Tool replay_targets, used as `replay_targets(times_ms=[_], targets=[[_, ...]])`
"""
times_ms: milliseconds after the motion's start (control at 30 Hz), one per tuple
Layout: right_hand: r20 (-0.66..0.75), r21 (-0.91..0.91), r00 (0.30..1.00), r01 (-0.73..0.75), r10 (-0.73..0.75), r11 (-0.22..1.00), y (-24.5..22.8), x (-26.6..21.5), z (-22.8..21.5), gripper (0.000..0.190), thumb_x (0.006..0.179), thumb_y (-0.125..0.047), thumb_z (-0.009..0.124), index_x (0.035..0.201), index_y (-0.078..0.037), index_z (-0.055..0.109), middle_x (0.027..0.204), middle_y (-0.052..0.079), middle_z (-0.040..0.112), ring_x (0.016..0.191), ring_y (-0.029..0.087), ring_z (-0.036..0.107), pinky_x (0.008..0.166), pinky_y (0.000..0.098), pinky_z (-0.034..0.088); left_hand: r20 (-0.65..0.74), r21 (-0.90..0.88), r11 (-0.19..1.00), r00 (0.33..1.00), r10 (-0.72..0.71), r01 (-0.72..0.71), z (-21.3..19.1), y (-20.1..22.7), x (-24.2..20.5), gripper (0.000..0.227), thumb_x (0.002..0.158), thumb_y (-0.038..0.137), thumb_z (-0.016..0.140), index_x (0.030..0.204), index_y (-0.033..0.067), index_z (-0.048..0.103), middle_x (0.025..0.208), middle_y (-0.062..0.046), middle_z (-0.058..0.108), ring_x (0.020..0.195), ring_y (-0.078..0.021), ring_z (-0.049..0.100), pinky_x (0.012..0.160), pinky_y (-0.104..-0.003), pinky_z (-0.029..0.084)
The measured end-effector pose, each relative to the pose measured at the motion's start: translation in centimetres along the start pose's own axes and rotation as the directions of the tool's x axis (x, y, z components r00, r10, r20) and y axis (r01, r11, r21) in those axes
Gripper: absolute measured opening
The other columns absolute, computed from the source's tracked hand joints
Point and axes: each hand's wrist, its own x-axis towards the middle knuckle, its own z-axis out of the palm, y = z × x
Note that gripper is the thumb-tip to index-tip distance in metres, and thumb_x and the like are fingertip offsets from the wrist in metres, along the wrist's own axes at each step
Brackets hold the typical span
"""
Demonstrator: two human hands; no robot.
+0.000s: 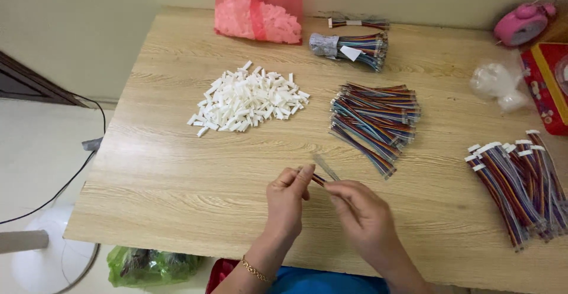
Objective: The person sits at a wooden table and assembles wire harnesses by inserting white plastic connectors onto the ends of multi-colored flat ribbon cables. They repeatedly pick up a cable, slide a connector onto the end, and place the finished item into a growing pile on the right.
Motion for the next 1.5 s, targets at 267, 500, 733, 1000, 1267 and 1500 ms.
replay_targets(times_ms=[267, 500, 733, 1000, 1267, 1500], targets=[[0.064, 0.043, 0.960, -0.275, 0.272, 0.961, 3.6, 1.7, 1.5, 0.027, 0.095, -0.014, 0.065, 0.119, -0.003, 0.071, 0.106, 0.006, 0.079, 0.094, 0.012, 0.074, 0.083, 0.0268, 0.059, 0.121, 0.103, 0.992, 0.991, 0.064, -0.077, 0.3, 0.8, -1.9, 0.015, 0.092, 0.015, 0.076, 0.088, 0.0009, 0.080, 0.079, 0.001, 0.060, 0.064, -0.0068, 0.051, 0.056, -0.023, 0.042], [0.207, 0.142, 0.918, -0.371, 0.339, 0.918, 6.1, 1.4, 0.8, 0.024, 0.095, -0.016, 0.066, 0.110, -0.001, 0.077, 0.097, 0.007, 0.082, 0.089, 0.013, 0.075, 0.081, 0.0271, 0.059, 0.159, 0.131, 0.991, 0.987, 0.010, -0.031, 0.5, 0.8, -2.1, 0.015, 0.092, 0.014, 0.076, 0.097, 0.0009, 0.082, 0.083, 0.000, 0.063, 0.066, -0.0063, 0.052, 0.055, -0.022, 0.043], [0.207, 0.178, 0.925, -0.355, 0.317, 0.918, 5.9, 1.4, 0.8, 0.021, 0.098, -0.016, 0.063, 0.104, 0.001, 0.074, 0.092, 0.007, 0.079, 0.086, 0.012, 0.074, 0.079, 0.0271, 0.059, 0.189, 0.181, 0.983, 0.980, -0.067, 0.032, 0.2, 1.5, -1.7, 0.017, 0.091, 0.015, 0.074, 0.101, 0.0033, 0.081, 0.086, 0.000, 0.067, 0.071, -0.0061, 0.059, 0.058, -0.021, 0.046], [0.175, 0.221, 0.917, -0.390, 0.357, 0.894, 5.8, 1.3, 0.6, 0.020, 0.097, -0.014, 0.063, 0.104, 0.001, 0.074, 0.092, 0.008, 0.078, 0.086, 0.013, 0.073, 0.080, 0.0272, 0.059, 0.221, 0.235, 0.966, 0.974, 0.057, -0.110, -0.2, 1.1, -1.9, 0.014, 0.094, 0.012, 0.073, 0.094, 0.0003, 0.081, 0.087, -0.004, 0.068, 0.076, -0.0093, 0.062, 0.063, -0.023, 0.050], [0.193, 0.271, 0.917, -0.391, 0.349, 0.880, 5.3, 1.3, 0.5, 0.022, 0.098, -0.013, 0.063, 0.107, 0.002, 0.075, 0.096, 0.009, 0.078, 0.089, 0.013, 0.072, 0.081, 0.0281, 0.059, 0.224, 0.097, 0.988, 0.970, 0.099, -0.123, 0.4, 1.2, -2.3, 0.012, 0.096, 0.008, 0.070, 0.096, -0.0034, 0.074, 0.089, -0.006, 0.069, 0.079, -0.0123, 0.070, 0.072, -0.026, 0.058], [0.218, 0.195, 0.922, -0.363, 0.321, 0.911, 5.0, 1.4, 0.3, 0.025, 0.096, -0.014, 0.065, 0.113, 0.000, 0.074, 0.098, 0.007, 0.080, 0.090, 0.013, 0.074, 0.083, 0.0272, 0.060, 0.218, 0.187, 0.973, 0.971, 0.096, -0.138, 0.0, 1.2, -2.0, 0.015, 0.097, 0.012, 0.071, 0.096, -0.0020, 0.077, 0.086, -0.003, 0.067, 0.074, -0.0073, 0.061, 0.064, -0.022, 0.049]])
